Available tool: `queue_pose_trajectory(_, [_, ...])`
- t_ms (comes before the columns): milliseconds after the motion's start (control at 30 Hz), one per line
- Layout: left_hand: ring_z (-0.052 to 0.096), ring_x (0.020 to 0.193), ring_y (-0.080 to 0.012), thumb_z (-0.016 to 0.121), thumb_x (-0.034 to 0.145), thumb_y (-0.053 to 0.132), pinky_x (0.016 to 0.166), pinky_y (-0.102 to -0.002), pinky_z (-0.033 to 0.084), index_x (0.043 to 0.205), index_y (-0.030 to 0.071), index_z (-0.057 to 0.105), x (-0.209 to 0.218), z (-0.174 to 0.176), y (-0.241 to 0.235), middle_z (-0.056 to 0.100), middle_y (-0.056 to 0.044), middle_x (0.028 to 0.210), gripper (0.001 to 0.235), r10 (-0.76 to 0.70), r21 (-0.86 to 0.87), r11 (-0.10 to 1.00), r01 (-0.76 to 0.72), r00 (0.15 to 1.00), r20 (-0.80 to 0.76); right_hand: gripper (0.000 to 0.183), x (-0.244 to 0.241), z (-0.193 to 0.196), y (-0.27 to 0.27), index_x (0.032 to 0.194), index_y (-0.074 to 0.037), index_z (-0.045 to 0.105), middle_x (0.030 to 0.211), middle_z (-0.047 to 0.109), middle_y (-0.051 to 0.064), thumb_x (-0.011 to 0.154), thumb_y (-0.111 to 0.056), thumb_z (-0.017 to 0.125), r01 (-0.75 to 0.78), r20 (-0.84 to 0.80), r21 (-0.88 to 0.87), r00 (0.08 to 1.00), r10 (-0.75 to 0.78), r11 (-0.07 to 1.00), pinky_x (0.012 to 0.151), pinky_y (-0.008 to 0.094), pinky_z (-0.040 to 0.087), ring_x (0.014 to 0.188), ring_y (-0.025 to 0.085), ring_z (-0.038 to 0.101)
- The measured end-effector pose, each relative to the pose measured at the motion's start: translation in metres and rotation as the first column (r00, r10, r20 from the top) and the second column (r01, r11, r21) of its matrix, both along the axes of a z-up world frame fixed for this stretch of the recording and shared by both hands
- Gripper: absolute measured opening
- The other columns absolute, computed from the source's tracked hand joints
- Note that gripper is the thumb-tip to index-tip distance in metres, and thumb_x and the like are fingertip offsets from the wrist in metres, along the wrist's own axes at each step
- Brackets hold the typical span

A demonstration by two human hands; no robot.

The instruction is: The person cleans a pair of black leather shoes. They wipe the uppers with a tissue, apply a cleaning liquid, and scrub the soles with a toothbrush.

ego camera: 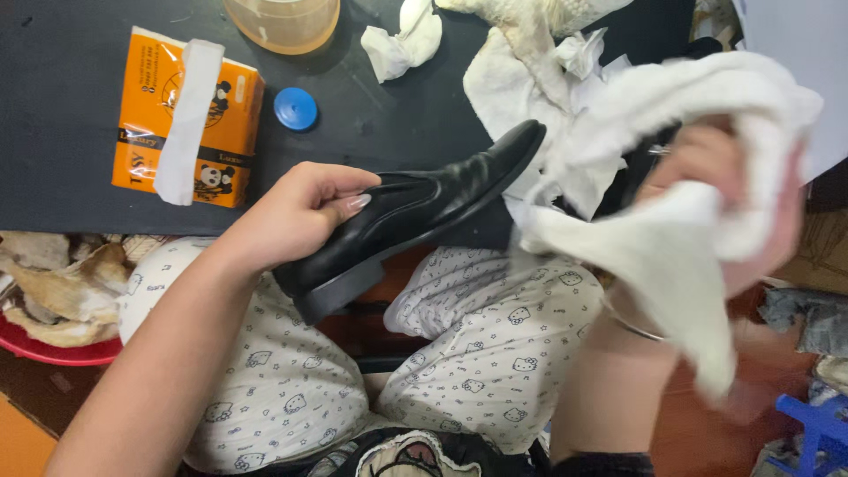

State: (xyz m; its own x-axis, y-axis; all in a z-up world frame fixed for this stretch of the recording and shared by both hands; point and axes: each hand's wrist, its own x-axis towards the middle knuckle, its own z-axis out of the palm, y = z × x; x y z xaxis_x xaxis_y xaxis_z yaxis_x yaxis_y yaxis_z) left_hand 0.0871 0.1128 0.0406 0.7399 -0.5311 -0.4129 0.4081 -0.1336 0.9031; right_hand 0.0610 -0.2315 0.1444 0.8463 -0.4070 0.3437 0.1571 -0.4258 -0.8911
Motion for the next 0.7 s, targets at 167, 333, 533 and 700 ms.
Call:
queue_pose_trajectory(167, [0.066,0.089,-0.0077,0.06,0.097,0.004,0.08,-0.024,0.054,0.125,-0.003,0.068,0.001,0.005,-0.001,0.077,-0.006,0.101,0.03,-0.005,-0.002,1.0,0.005,0.998,0.061,0.039,-0.001,-0.014,0.077,0.131,-0.003,0.06,0.152,0.044,0.029,0.093,0.0,0.055,-0.123,-0.094,-0.379,0.991,0.094,0.917,0.124,0.047,0.029,0.14,0.042,0.046])
queue_pose_trajectory(333, [0.067,0.088,-0.0088,0.062,0.095,0.004,0.079,-0.026,0.055,0.123,-0.002,0.068,0.002,0.009,-0.004,0.078,-0.005,0.099,0.03,-0.005,0.066,0.998,-0.001,0.996,0.089,0.055,0.002,-0.019,0.092,0.134,0.003,0.069,0.147,0.061,0.019,0.083,0.004,0.051,-0.41,-0.324,-0.636,0.911,0.256,0.654,0.129,0.055,0.022,0.147,0.044,0.049])
queue_pose_trajectory(533, [0.064,0.092,-0.0082,0.052,0.088,-0.011,0.082,-0.027,0.055,0.116,-0.004,0.074,0.009,0.014,0.0,0.079,-0.009,0.097,0.036,0.009,0.033,0.999,-0.014,0.99,0.144,0.042,-0.043,-0.048,0.139,0.135,0.003,0.067,0.144,0.067,0.018,0.095,-0.002,0.056,-0.54,-0.324,-0.7,0.823,0.467,0.467,0.123,0.048,0.039,0.137,0.033,0.06])
queue_pose_trajectory(700, [0.066,0.094,-0.0074,0.056,0.092,-0.009,0.084,-0.026,0.054,0.12,-0.003,0.067,-0.002,0.015,-0.006,0.078,-0.008,0.103,0.031,0.075,-0.024,0.997,-0.072,0.987,0.144,0.025,-0.011,-0.06,0.091,0.128,0.001,0.065,0.141,0.064,0.016,0.105,-0.005,0.06,-0.386,-0.242,-0.704,0.92,0.31,0.596,0.124,0.045,0.042,0.14,0.033,0.057])
